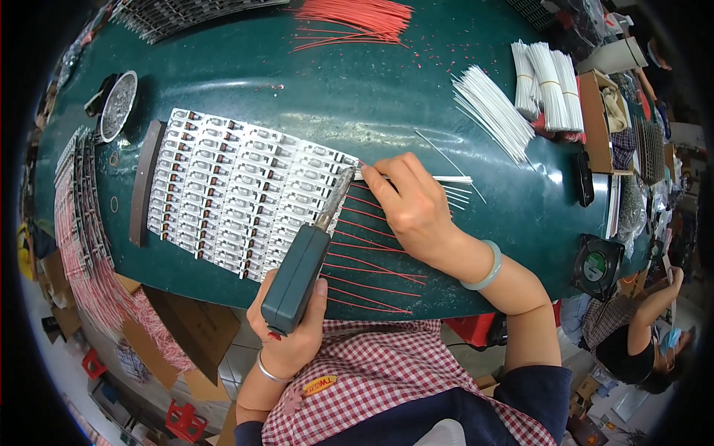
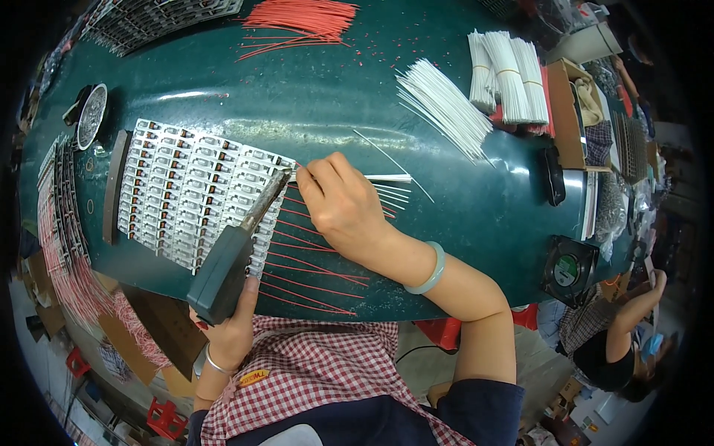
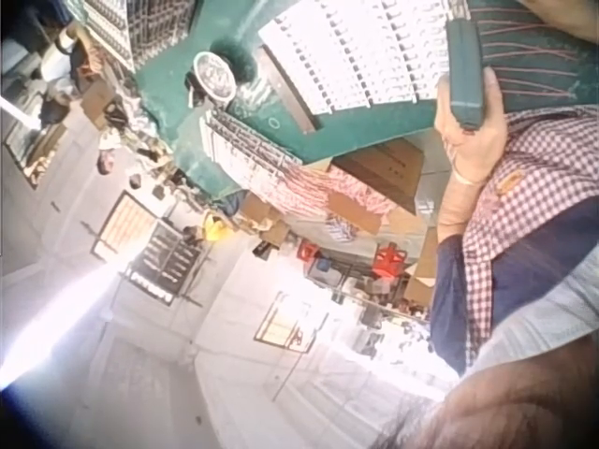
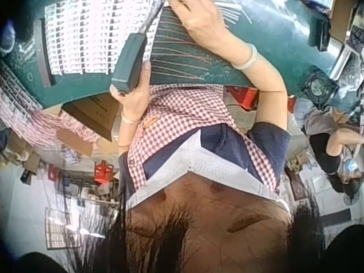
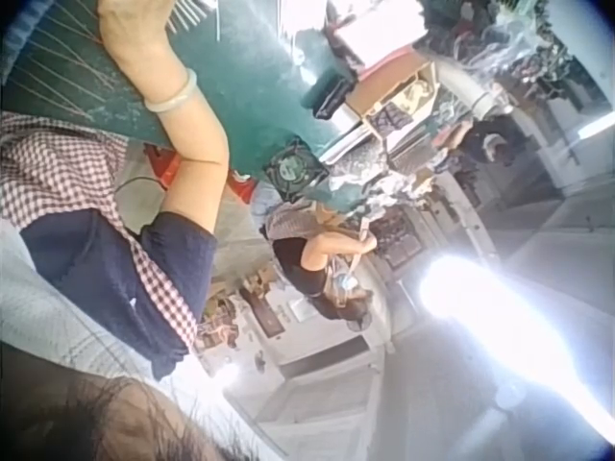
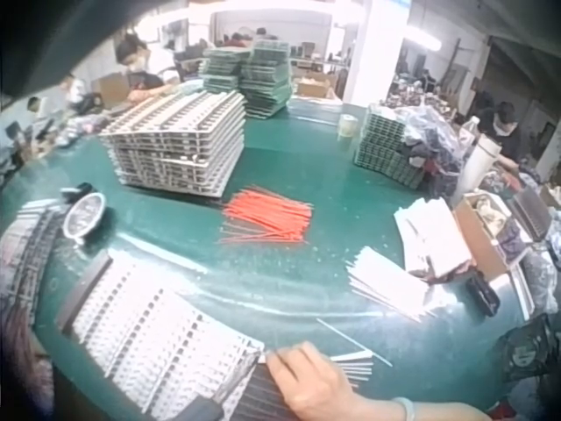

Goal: The person assembles electronic components by attaching wires to circuit strips using a soldering gun.

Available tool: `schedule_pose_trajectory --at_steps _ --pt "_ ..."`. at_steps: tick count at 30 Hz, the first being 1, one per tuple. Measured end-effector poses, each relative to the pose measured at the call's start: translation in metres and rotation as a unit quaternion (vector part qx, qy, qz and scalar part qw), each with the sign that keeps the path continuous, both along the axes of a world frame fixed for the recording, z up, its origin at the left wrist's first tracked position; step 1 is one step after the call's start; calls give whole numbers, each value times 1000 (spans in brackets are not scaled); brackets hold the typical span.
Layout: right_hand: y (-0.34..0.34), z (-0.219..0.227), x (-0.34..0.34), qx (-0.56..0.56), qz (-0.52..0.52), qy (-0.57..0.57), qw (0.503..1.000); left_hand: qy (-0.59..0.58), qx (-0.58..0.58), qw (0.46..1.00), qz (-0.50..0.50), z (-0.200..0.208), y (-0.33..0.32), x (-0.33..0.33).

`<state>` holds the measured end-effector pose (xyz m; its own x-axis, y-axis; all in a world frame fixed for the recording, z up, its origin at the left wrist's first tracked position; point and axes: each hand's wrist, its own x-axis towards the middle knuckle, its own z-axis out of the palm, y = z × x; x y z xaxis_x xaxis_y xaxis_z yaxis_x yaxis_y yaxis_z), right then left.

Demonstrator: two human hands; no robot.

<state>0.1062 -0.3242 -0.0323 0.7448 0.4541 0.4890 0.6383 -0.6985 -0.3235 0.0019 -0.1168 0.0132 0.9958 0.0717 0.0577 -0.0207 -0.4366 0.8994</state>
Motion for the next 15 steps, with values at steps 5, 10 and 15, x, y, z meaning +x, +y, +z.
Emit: schedule_pose_trajectory --at_steps 5,10,15 --pt "0 1 0 -3 0 -1 1000 -14 28 999 5 -3 6 -6" --pt "0 2 2 -21 2 -8 1000 35 -20 998 39 -6 7 -16" --pt "0 0 1 -22 2 -10 1000 44 -12 998 49 -10 12 -23"
